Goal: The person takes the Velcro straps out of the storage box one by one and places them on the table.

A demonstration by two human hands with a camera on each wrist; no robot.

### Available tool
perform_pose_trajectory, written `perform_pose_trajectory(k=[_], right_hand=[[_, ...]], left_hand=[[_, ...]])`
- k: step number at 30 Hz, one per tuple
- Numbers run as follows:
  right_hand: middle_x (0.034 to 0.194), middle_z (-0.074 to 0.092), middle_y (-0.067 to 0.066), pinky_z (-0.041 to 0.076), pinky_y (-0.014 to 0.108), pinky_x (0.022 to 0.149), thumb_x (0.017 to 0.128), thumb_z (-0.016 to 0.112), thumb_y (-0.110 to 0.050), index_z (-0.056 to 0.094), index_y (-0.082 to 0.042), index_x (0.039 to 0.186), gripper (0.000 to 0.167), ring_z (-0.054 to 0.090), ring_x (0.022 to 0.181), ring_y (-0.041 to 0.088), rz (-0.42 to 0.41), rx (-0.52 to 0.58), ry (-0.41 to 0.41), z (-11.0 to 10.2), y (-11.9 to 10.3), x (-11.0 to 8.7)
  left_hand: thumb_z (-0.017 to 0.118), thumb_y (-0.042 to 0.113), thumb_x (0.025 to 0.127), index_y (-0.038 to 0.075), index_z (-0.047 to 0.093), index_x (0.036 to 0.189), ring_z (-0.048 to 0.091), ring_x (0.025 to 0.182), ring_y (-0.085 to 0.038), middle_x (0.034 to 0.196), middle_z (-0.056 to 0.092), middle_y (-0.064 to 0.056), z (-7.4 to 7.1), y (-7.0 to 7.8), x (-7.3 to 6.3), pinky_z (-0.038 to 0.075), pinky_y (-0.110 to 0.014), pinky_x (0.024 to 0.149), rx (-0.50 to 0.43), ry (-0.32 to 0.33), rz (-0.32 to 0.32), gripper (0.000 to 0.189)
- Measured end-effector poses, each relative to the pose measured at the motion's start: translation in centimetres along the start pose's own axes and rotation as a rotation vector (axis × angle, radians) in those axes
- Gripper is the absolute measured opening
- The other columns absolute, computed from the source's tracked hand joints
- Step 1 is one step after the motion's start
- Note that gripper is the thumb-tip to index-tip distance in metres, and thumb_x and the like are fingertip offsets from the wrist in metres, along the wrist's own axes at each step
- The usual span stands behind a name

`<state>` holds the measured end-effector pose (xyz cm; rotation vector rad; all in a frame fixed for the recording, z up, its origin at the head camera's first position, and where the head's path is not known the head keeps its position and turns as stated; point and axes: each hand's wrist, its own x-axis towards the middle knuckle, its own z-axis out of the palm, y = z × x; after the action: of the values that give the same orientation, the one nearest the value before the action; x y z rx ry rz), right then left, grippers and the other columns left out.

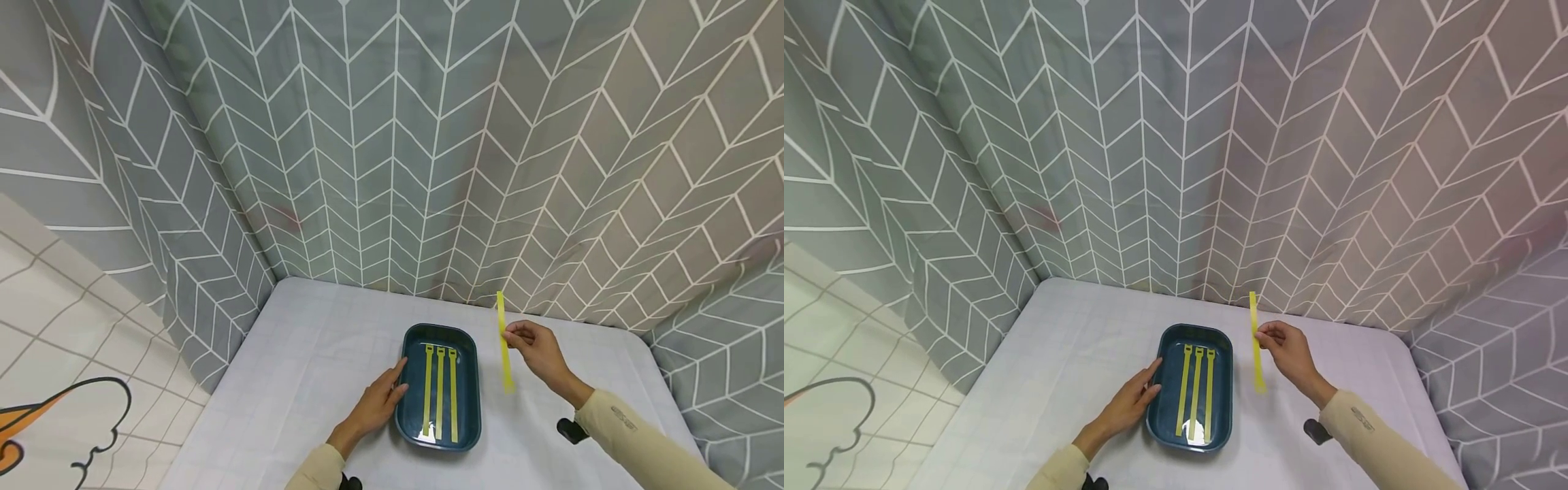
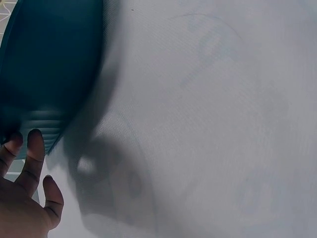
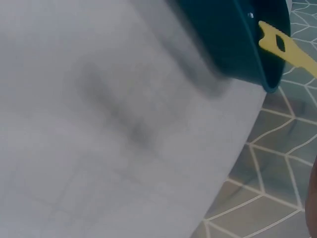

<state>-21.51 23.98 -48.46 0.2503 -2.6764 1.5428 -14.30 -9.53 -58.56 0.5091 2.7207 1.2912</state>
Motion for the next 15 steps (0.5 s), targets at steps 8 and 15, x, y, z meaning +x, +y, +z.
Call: perform_pose_trajectory(k=[8, 15], right_hand=[[0.100, 0.072, 0.016, 0.057, 0.024, 0.078, 0.099, 0.064, -0.014, 0.062, 0.011, 0.113, 0.029, 0.065, 0.081, -0.001, 0.214, 0.028, 0.006, -0.4, 2.4, -1.6], [0.099, 0.072, 0.012, 0.058, 0.029, 0.081, 0.099, 0.061, -0.007, 0.058, 0.015, 0.118, 0.029, 0.065, 0.080, -0.002, 0.343, 0.079, -0.001, 0.4, 5.5, -3.2]], left_hand=[[0.043, 0.035, 0.108, 0.010, 0.032, 0.157, 0.052, 0.097, -0.015, 0.121, 0.059, -0.006, -0.1, 0.0, -0.1, 0.043, -0.040, 0.084, 0.014, 0.008, -0.006, 0.056], [0.044, 0.033, 0.108, 0.013, 0.032, 0.158, 0.052, 0.101, -0.020, 0.124, 0.060, -0.008, 0.0, 0.2, -0.1, 0.041, -0.055, 0.089, 0.001, -0.009, -0.045, 0.055]])
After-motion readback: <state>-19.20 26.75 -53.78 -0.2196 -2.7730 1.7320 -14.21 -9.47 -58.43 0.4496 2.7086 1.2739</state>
